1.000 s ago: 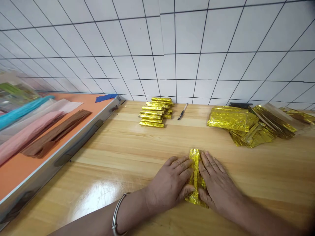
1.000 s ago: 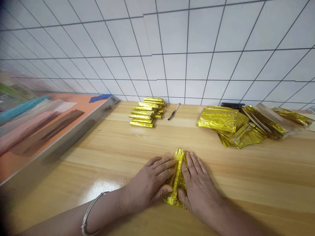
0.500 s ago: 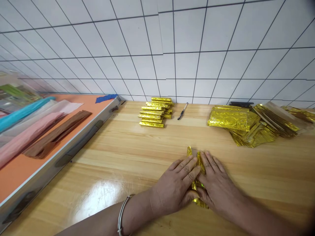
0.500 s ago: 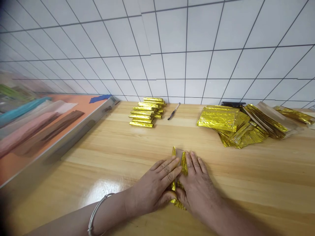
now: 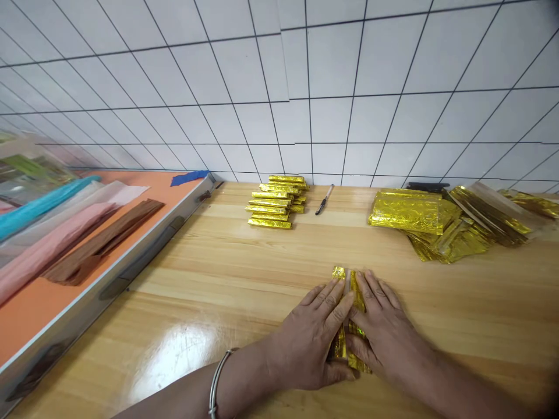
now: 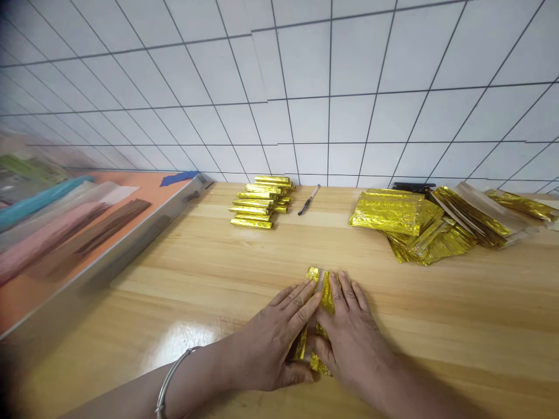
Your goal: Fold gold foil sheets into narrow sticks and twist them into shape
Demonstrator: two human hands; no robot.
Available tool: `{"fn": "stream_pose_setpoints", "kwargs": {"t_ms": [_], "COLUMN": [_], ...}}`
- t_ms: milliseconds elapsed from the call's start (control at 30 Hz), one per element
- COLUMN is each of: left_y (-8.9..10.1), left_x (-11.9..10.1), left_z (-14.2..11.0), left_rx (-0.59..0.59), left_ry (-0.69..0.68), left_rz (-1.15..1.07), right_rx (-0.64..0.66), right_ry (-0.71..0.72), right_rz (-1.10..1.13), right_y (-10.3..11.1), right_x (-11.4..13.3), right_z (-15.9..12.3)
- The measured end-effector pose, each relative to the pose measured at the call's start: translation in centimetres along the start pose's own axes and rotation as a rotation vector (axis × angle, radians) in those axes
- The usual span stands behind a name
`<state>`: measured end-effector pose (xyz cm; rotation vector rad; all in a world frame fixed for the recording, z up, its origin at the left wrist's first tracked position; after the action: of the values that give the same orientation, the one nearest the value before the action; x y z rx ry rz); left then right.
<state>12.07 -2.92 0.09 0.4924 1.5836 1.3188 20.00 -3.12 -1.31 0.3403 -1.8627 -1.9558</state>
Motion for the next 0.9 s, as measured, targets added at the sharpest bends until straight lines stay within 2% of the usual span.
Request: {"fn": "stream_pose_setpoints", "kwargs": {"t_ms": [300,467,900], "left_y": [-0.1,-0.5,-1.3], "left_x": [-0.2,0.1,-0.7], "left_z": [-0.6,-0.7,-0.4], "left_rx": [0.016,0.031,0.082], "left_ry": [-0.013,0.019,-0.017], "left_rz": [0.027,0.096,0.168], "right_rx": [-0.024,-0.045,-0.018], "right_ry": [0.025,-0.008,0.0], "right_rz": [-0.047,-0.049,-0.06], "right_y": [0.0,-0.1,-0.2], "right_x": [0.0,-0.7,-0.9], "right_z": [-0.2,-0.4,-0.5]}}
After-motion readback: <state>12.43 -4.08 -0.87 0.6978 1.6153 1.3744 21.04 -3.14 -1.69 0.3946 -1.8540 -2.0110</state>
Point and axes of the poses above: each hand's wrist, its own z-axis towards the middle knuckle, its own y-axis out of the back of the hand, x = y × z, the point moved 9 cm from there along z, towards the middle knuckle, and after that the axes turned 1 degree about -x, right-handed, at the moved point
